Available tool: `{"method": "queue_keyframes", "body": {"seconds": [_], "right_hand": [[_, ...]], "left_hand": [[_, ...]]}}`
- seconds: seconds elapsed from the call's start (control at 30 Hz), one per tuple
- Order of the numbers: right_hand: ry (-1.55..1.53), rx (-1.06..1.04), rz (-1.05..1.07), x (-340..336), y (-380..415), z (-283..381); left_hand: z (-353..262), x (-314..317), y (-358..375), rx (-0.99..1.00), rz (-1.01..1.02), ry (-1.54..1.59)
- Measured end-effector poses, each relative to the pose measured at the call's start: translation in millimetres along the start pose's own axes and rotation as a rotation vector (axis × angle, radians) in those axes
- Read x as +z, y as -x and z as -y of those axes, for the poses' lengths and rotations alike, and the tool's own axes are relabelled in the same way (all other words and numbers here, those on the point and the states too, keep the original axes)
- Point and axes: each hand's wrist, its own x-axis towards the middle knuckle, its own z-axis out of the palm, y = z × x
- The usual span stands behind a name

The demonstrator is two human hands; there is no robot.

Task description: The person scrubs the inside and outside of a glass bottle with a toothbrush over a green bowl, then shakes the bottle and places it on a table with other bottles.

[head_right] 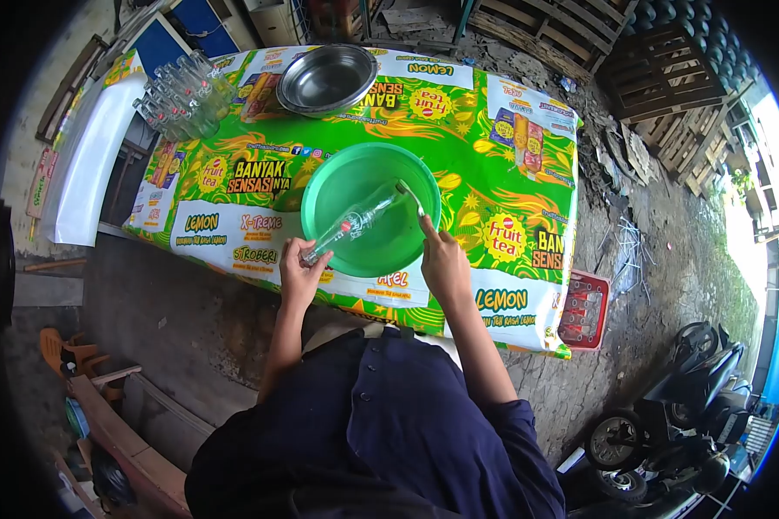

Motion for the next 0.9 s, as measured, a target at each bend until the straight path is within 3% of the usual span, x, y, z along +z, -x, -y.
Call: {"method": "queue_keyframes", "body": {"seconds": [0.07, 0.2, 0.33, 0.5, 0.67, 0.8, 0.9], "right_hand": [[0.003, -0.023, -0.023, 1, -1, 6], [0.071, -0.142, 0.130, 7, 21, 35], [0.091, 0.038, 0.013, 0, -10, 7], [0.100, -0.107, 0.115, 4, 16, 37], [0.120, 0.052, 0.010, -6, -10, 4], [0.189, 0.066, 0.017, -3, -16, 15], [0.173, -0.093, 0.122, 7, 1, 31]], "left_hand": [[0, 0, 0, 0.034, 0.001, -0.035], [-15, -2, -1, 0.020, 0.035, -0.092], [-17, -2, 6, 0.040, 0.055, -0.150], [-14, -1, 3, 0.086, 0.036, -0.161], [-13, 0, 3, 0.054, 0.046, -0.101], [-13, -1, 2, 0.052, 0.036, -0.130], [-16, -1, 0, 0.082, 0.006, -0.140]]}}
